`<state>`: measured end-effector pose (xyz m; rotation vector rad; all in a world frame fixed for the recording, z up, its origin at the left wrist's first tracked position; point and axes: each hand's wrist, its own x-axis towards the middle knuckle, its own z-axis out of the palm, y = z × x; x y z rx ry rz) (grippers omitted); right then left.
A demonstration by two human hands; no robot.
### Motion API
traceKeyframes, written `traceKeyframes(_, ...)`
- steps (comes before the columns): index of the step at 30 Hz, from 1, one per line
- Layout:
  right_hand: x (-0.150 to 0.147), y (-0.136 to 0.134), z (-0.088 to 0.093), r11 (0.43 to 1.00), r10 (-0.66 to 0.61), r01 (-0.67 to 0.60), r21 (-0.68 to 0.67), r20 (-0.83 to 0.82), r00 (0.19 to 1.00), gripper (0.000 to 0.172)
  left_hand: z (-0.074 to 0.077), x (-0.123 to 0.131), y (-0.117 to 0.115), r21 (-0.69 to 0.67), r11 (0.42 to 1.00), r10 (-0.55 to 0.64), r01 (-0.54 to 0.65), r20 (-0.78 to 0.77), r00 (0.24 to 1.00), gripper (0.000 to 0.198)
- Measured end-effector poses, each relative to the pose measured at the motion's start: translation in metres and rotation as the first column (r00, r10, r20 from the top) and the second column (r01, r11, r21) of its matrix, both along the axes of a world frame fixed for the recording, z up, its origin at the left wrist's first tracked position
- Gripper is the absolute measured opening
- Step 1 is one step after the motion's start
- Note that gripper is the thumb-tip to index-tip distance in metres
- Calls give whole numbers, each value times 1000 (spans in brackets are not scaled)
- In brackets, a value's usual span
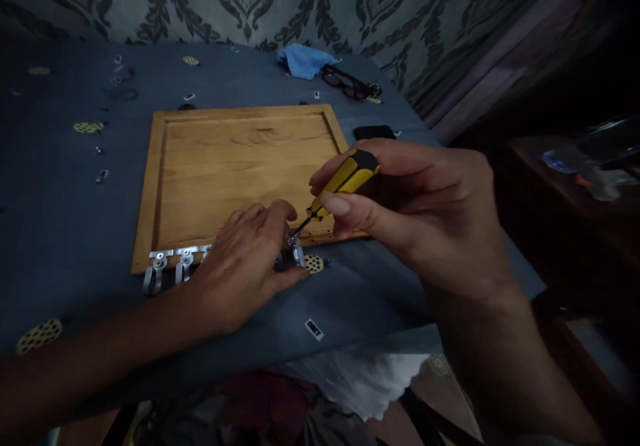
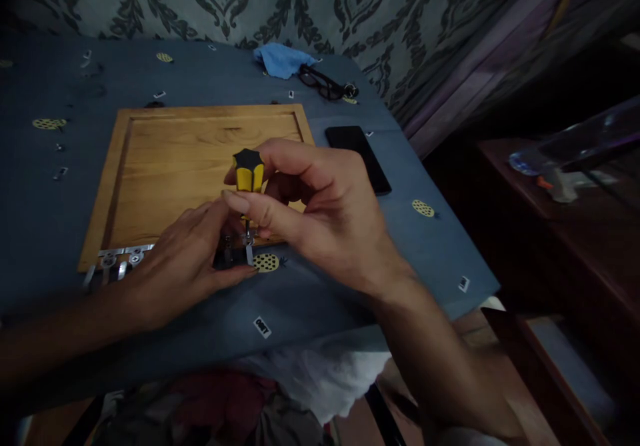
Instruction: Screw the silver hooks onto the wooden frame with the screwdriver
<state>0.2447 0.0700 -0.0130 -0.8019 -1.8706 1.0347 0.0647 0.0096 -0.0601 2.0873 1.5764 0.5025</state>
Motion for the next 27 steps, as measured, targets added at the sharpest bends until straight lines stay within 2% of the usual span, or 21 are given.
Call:
traceKeyframes(4, -14, -3, -17, 958, -218, 224, 178, -50, 975, 31, 1, 0, 0, -16, 1000, 1, -1, 0, 1000, 47)
traceKeyframes(8, -17, -10, -26, 894, -303, 341, 289, -170, 938, 21, 2, 0, 0, -15, 1000, 11, -11, 1, 1000, 47)
traceKeyframes(10, -15, -16, -23, 852, -359, 426, 304, -253, 899, 15, 1, 0, 0, -4, 1000, 11, -11, 9, 1000, 49)
traceKeyframes(12, -12, -20, -19, 835, -418, 487, 255, -281, 864, 17, 0, -1, -1, 4, 1000, 16, -16, 16, 1000, 51)
traceKeyframes(16, -6, -20, -20, 872, -372, 415, 261, -200, 907, 15, 2, 0, 0, -31, 999, 23, -24, -1, 1000, 52)
traceKeyframes(20, -1, -15, -31, 859, -364, 389, 334, -135, 921, 16, 4, 1, 1, -50, 998, 26, -26, -10, 1000, 51)
traceKeyframes(27, 0, -9, -38, 872, -301, 343, 349, -169, 938, 17, 2, 0, -1, -37, 999, 20, -20, 5, 1000, 50)
